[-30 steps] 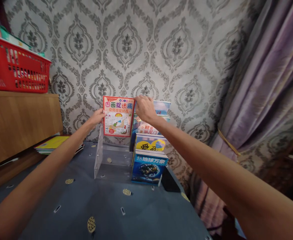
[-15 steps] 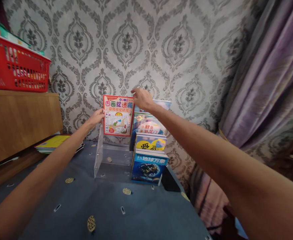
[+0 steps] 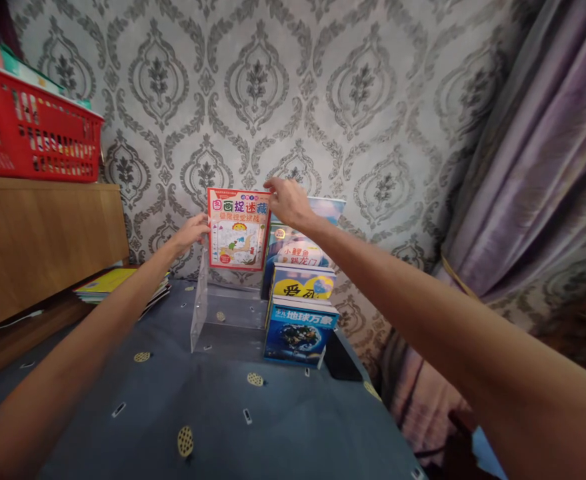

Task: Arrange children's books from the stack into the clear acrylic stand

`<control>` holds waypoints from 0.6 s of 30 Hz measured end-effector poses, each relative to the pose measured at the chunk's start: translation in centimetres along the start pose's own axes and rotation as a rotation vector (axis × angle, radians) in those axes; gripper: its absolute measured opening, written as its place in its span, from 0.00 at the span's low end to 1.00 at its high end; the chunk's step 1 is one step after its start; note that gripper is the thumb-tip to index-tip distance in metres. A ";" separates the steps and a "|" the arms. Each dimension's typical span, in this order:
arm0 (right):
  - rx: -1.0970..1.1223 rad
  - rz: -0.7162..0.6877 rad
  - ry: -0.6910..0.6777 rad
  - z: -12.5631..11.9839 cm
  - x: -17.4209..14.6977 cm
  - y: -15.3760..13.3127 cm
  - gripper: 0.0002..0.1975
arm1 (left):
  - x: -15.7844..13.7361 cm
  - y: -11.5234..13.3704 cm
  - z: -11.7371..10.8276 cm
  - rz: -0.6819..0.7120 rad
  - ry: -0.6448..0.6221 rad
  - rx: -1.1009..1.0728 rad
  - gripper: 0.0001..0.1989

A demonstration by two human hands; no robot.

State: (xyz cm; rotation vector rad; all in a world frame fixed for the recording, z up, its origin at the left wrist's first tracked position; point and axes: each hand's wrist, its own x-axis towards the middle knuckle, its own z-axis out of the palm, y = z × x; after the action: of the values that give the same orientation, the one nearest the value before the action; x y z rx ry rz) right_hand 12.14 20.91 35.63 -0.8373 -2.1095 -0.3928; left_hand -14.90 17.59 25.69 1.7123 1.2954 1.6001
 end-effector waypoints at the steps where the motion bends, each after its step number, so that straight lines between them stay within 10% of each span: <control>1: 0.005 -0.005 0.007 0.0 -0.1 0.0 0.23 | -0.1 0.0 0.0 -0.006 -0.001 0.005 0.19; 9: 0.078 -0.231 0.095 0.5 -5.1 -2.2 0.18 | -0.5 -0.5 0.3 -0.027 0.038 -0.015 0.20; 18: 0.375 -0.576 -0.299 5.0 -21.7 -8.5 0.18 | -1.6 -3.6 -0.4 0.059 0.258 0.166 0.19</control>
State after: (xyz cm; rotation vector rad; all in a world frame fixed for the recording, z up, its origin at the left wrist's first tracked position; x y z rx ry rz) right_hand 13.20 8.03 15.57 -0.0590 -2.5819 -0.1556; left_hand -16.29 17.79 21.97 1.6950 1.5525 1.8413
